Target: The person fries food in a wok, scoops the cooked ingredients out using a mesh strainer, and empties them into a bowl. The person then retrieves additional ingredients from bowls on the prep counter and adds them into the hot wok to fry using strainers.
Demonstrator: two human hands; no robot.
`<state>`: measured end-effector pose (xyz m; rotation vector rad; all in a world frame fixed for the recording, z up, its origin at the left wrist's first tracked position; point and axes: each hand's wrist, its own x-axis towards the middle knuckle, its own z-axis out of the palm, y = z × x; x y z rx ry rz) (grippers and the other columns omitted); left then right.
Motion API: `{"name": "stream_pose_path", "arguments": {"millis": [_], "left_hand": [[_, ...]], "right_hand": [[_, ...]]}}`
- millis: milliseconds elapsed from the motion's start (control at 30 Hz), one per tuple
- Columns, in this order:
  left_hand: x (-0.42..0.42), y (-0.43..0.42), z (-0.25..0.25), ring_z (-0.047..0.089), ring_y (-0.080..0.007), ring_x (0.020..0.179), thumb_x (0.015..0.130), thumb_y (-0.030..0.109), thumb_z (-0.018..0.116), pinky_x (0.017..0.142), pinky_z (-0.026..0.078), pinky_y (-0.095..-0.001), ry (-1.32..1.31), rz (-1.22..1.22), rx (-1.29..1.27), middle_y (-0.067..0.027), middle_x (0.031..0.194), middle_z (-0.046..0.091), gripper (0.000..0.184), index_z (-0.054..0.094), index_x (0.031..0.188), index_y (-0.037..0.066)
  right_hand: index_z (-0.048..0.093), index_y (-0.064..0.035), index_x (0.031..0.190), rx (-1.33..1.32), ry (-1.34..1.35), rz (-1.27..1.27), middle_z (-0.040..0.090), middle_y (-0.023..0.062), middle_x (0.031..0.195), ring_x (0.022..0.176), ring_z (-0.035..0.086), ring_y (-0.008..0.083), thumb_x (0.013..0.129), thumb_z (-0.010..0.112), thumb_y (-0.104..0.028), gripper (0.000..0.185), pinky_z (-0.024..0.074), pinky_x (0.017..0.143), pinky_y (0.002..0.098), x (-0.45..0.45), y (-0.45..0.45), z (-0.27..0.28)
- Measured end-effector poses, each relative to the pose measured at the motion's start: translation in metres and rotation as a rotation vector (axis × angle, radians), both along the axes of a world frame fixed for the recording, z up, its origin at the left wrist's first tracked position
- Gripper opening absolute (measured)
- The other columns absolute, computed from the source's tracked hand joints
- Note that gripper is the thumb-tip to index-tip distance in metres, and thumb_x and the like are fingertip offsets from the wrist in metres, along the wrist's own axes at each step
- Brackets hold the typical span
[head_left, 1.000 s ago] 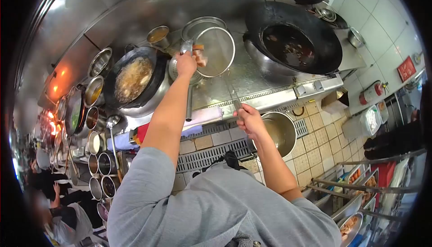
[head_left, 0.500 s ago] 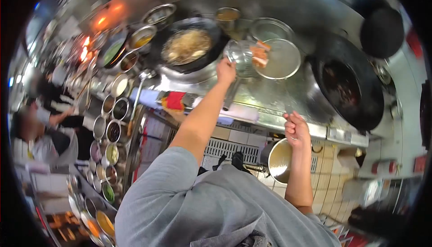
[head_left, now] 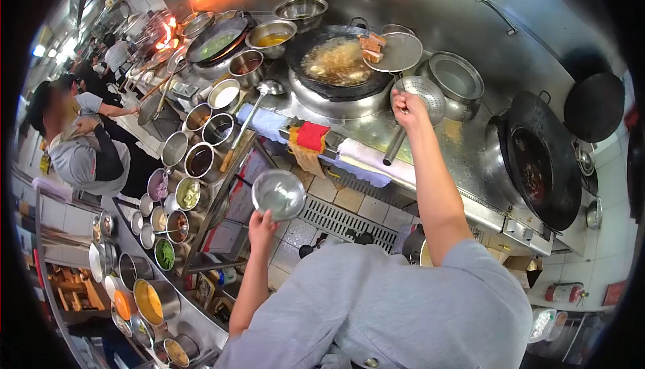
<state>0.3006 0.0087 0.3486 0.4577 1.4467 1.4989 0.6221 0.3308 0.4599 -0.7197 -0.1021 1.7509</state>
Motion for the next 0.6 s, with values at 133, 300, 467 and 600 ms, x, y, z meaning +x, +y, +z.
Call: {"name": "stream_pose_path", "arguments": {"millis": [133, 300, 467, 600], "left_hand": [[-0.036, -0.074, -0.024, 0.041, -0.0059, 0.051, 0.080, 0.013, 0.050, 0.052, 0.044, -0.0232, -0.060, 0.225, -0.017, 0.0011, 0.067, 0.045, 0.011, 0.042, 0.075, 0.007], [-0.059, -0.111, -0.038, 0.046, -0.0077, 0.056, 0.081, 0.012, 0.048, 0.052, 0.044, -0.0227, -0.129, 0.336, -0.065, 0.0011, 0.071, 0.047, 0.007, 0.044, 0.078, 0.009], [-0.079, -0.107, -0.036, 0.045, -0.0075, 0.054, 0.081, 0.013, 0.049, 0.050, 0.044, -0.0230, -0.187, 0.326, -0.068, 0.0015, 0.069, 0.047, 0.014, 0.040, 0.071, 0.009], [-0.106, -0.091, -0.028, 0.041, -0.0060, 0.050, 0.081, 0.013, 0.049, 0.049, 0.043, -0.0216, -0.136, 0.213, -0.054, 0.0019, 0.065, 0.043, 0.017, 0.038, 0.069, 0.009]], "right_hand": [[0.034, -0.0003, 0.082, -0.004, -0.363, -0.031, 0.045, 0.0115, 0.071, 0.039, 0.032, 0.0094, 0.072, 0.033, 0.006, 0.013, 0.0252, 0.032, 0.0215, -0.054, 0.031, -0.017], [0.035, -0.0019, 0.080, -0.040, -0.546, 0.005, 0.044, 0.0089, 0.064, 0.038, 0.033, 0.0092, 0.071, 0.031, 0.004, 0.011, 0.0222, 0.030, 0.0223, -0.074, 0.035, -0.028], [0.036, -0.0005, 0.070, -0.068, -0.792, -0.017, 0.040, 0.0092, 0.056, 0.034, 0.033, 0.0131, 0.069, 0.031, 0.003, 0.006, 0.0183, 0.030, 0.0262, -0.068, 0.046, -0.023], [0.044, -0.0009, 0.075, 0.088, -1.070, -0.025, 0.037, 0.0063, 0.051, 0.034, 0.030, 0.0123, 0.066, 0.035, 0.007, 0.015, 0.0191, 0.029, 0.0262, -0.065, 0.029, -0.002]]}}
